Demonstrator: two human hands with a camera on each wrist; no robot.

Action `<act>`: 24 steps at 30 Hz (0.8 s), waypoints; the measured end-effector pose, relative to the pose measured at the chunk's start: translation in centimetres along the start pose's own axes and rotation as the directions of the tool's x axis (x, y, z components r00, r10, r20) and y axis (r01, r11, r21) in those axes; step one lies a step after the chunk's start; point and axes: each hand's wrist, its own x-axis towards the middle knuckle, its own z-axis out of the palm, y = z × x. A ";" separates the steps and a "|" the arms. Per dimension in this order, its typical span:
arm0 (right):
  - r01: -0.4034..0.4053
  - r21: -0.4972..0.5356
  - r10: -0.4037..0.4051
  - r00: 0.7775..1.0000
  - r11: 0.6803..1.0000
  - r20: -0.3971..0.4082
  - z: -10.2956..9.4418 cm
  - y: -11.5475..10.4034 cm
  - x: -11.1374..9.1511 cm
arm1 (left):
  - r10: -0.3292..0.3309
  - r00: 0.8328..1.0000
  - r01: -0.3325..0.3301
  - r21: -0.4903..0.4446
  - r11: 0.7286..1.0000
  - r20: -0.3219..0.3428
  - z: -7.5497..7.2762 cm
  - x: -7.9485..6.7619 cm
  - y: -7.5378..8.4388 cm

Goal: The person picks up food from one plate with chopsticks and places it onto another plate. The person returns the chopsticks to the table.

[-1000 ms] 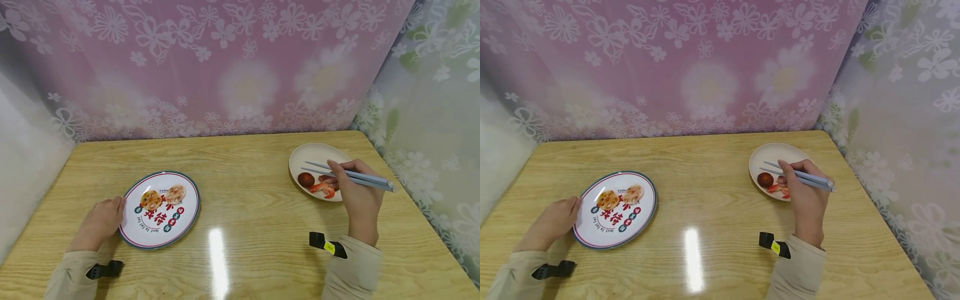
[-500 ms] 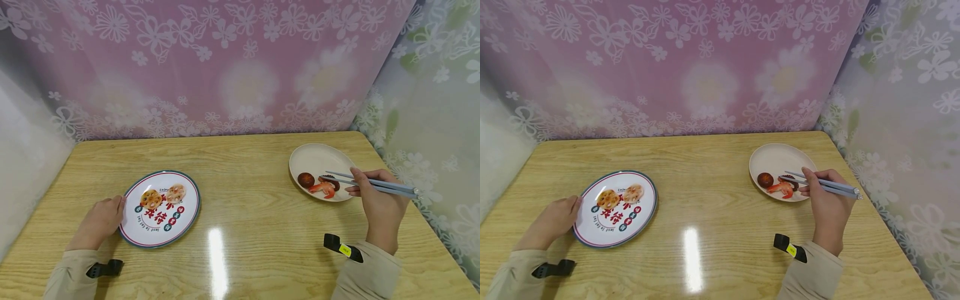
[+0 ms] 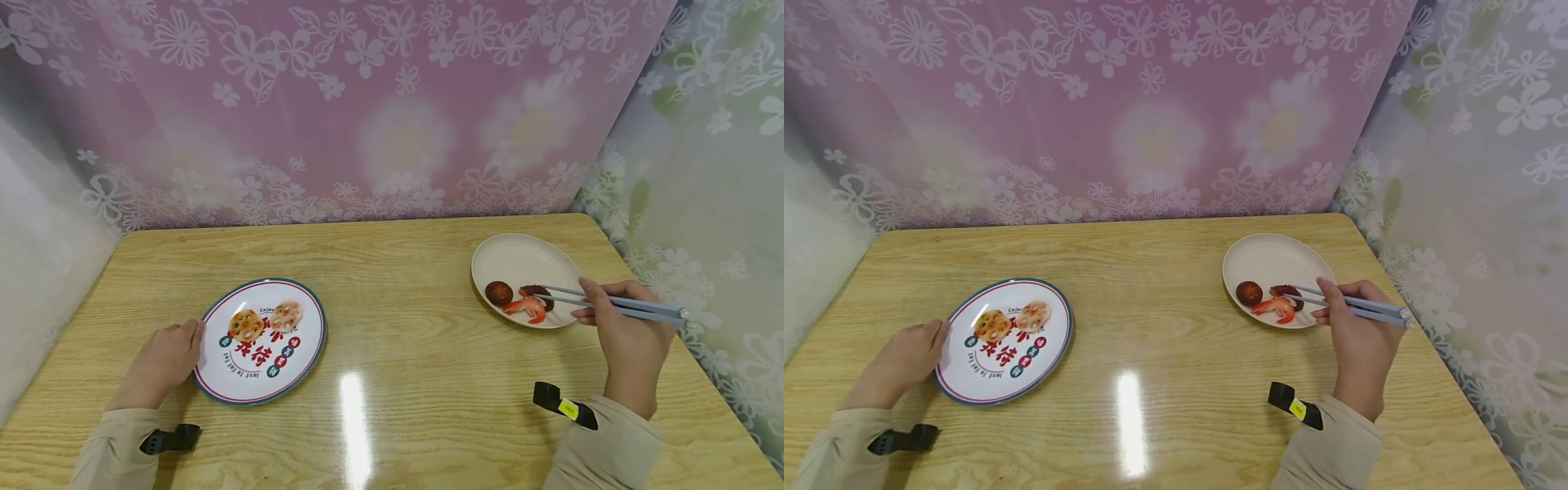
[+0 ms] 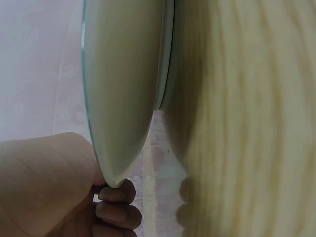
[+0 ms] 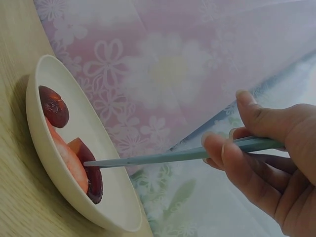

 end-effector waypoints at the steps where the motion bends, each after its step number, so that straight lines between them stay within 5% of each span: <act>1: 0.006 -0.003 -0.006 1.000 1.000 0.002 0.0 0.1 0.0 | -0.001 1.000 0.001 0.001 1.000 0.001 0.0 0.0 0.0; 7: 0.071 0.027 -0.071 0.997 0.997 0.017 0.1 0.5 0.1 | -0.012 1.000 0.012 0.003 1.000 0.018 -0.1 0.0 0.0; 24: 0.030 0.015 -0.029 0.999 0.999 -0.027 0.4 1.8 0.8 | -0.003 1.000 0.003 -0.002 1.000 0.009 -0.1 -0.1 0.1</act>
